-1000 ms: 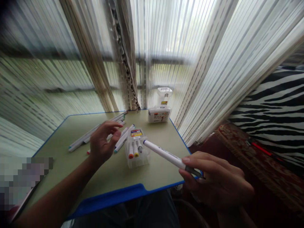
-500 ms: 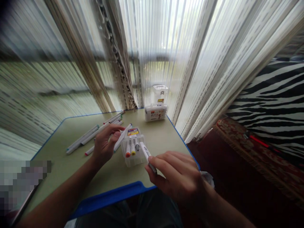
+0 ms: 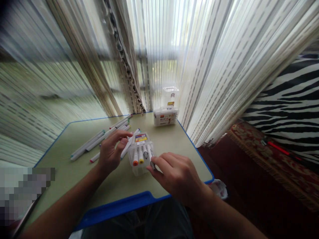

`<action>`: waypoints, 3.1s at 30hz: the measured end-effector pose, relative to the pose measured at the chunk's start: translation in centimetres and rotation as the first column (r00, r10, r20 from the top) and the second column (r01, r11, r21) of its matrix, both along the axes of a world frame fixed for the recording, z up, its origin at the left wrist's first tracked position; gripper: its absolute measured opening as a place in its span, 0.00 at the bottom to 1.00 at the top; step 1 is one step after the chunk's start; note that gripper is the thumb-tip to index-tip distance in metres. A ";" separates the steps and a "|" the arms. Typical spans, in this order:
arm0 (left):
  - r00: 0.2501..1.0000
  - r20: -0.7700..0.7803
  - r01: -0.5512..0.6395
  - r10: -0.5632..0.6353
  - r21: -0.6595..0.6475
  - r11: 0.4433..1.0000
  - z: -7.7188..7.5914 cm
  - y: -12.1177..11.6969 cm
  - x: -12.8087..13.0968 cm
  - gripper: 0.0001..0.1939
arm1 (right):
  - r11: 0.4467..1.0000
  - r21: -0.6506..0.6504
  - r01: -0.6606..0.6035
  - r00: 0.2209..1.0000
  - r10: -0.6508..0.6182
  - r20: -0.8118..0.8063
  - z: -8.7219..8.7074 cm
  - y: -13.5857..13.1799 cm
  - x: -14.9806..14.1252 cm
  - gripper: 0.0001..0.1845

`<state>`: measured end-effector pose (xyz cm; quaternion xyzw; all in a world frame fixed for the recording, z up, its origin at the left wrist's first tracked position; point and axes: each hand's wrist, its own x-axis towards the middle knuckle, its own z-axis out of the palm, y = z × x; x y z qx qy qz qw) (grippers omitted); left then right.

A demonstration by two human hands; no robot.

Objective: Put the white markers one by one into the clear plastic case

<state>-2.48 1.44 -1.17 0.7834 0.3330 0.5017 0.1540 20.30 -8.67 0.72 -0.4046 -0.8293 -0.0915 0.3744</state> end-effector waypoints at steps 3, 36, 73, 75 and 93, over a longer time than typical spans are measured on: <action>1.000 -0.006 0.004 -0.004 -0.017 1.000 -0.1 0.0 0.0 0.11 | 1.000 -0.008 0.010 1.000 -0.010 0.020 -0.1 0.4 0.0 0.06; 0.999 -0.036 -0.005 0.003 -0.050 0.999 -0.2 0.1 0.2 0.12 | 0.998 -0.062 0.024 0.988 -0.014 0.154 -0.5 1.0 0.3 0.14; 0.994 -0.019 0.105 -0.106 -0.045 0.993 -0.5 -0.2 0.3 0.11 | 0.992 -0.111 0.064 0.963 -0.032 0.268 1.6 1.8 0.1 0.08; 0.994 -0.017 0.106 -0.107 -0.050 0.993 -0.5 -0.2 0.3 0.11 | 0.992 -0.115 0.058 0.974 -0.031 0.225 1.7 1.7 0.3 0.06; 0.986 -0.033 -0.166 0.163 -0.120 0.979 -1.1 1.5 0.0 0.14 | 0.898 -0.428 -0.101 0.901 -0.100 -0.423 1.8 12.4 1.6 0.21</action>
